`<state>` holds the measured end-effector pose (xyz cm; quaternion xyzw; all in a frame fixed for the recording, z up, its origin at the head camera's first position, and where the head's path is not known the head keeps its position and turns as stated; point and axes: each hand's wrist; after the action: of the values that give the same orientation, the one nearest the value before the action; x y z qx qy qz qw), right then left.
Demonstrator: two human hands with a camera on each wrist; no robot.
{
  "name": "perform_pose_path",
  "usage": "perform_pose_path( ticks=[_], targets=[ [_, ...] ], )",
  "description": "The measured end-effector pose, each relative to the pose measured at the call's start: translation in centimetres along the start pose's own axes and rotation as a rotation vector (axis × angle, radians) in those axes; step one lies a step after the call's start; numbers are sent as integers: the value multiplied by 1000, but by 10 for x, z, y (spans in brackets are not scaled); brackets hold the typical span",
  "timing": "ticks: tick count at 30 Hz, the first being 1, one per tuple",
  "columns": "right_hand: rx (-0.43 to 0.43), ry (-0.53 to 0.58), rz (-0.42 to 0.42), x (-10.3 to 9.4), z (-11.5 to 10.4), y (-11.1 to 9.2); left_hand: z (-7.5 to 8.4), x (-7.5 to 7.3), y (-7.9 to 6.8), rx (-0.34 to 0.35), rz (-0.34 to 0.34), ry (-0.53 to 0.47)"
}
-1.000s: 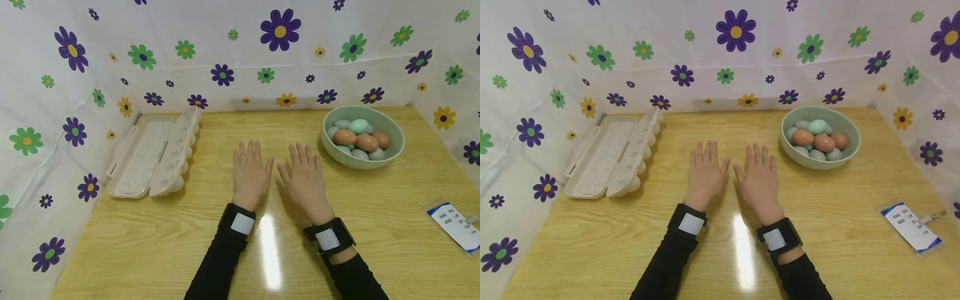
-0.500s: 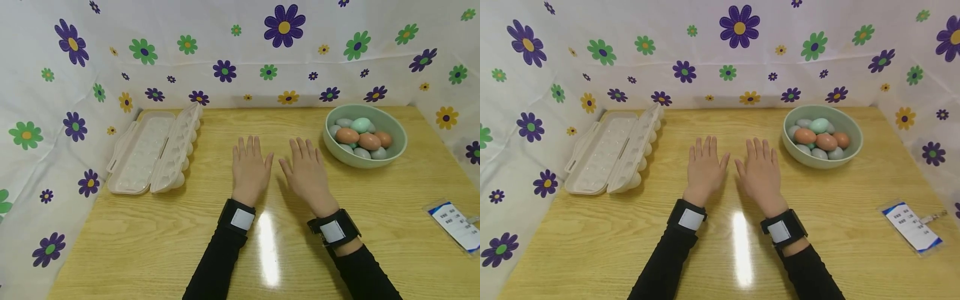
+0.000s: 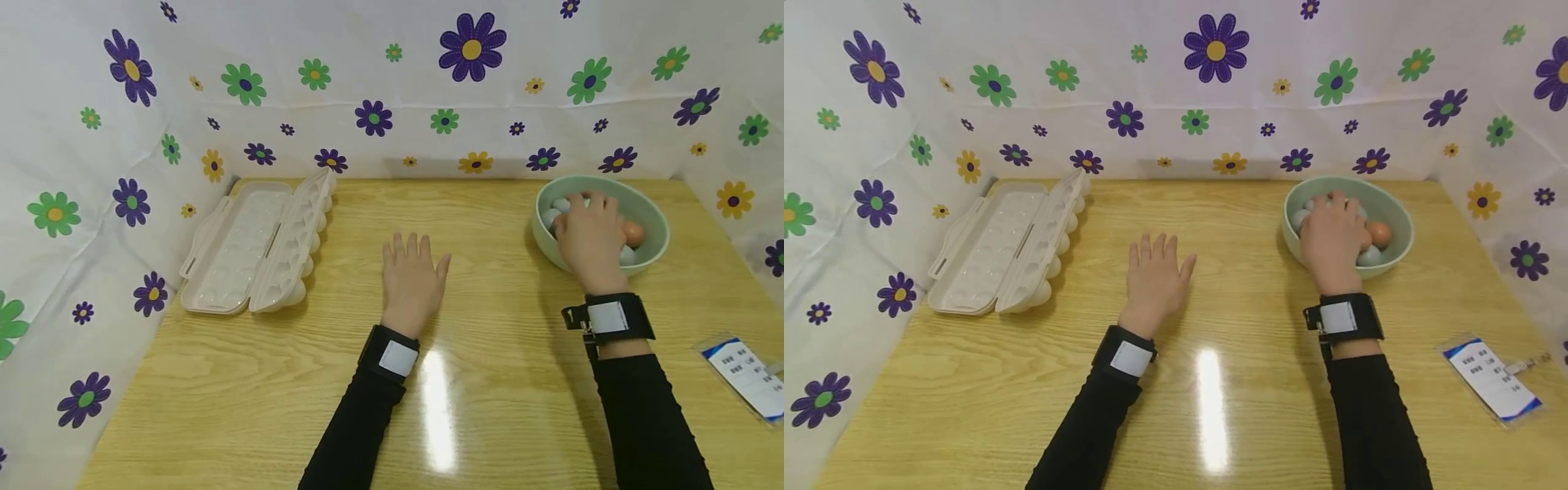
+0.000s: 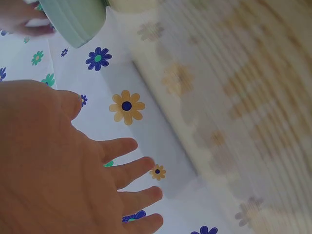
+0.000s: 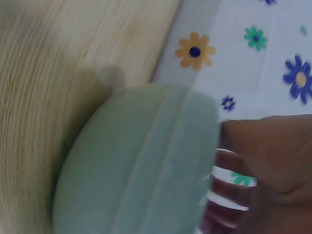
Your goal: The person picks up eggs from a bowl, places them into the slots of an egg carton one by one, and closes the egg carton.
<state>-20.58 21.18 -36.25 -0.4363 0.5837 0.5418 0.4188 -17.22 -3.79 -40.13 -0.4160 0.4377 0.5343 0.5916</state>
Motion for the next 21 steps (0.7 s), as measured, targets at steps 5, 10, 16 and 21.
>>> perform_pose_path(
  ticks=[5,10,16,21],
  targets=[
    [-8,-19,-163,9,21,10,-2,2,1,7,-10,-11],
    [20,2,-185,11,21,13,-3,3,1,38,25,-30],
    [39,18,-203,10,20,12,-21,-25,2,125,119,-21],
    [42,22,-185,11,17,12,-65,-70,-7,162,266,-123]
  ],
)
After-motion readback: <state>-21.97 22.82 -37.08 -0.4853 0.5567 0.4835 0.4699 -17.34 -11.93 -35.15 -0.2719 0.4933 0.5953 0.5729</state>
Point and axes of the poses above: each hand's wrist, its own y-axis towards the middle knuckle, its own x-axis out of the palm, z = x × y, and after that the axes turned 13 degrees about -y, right-handed
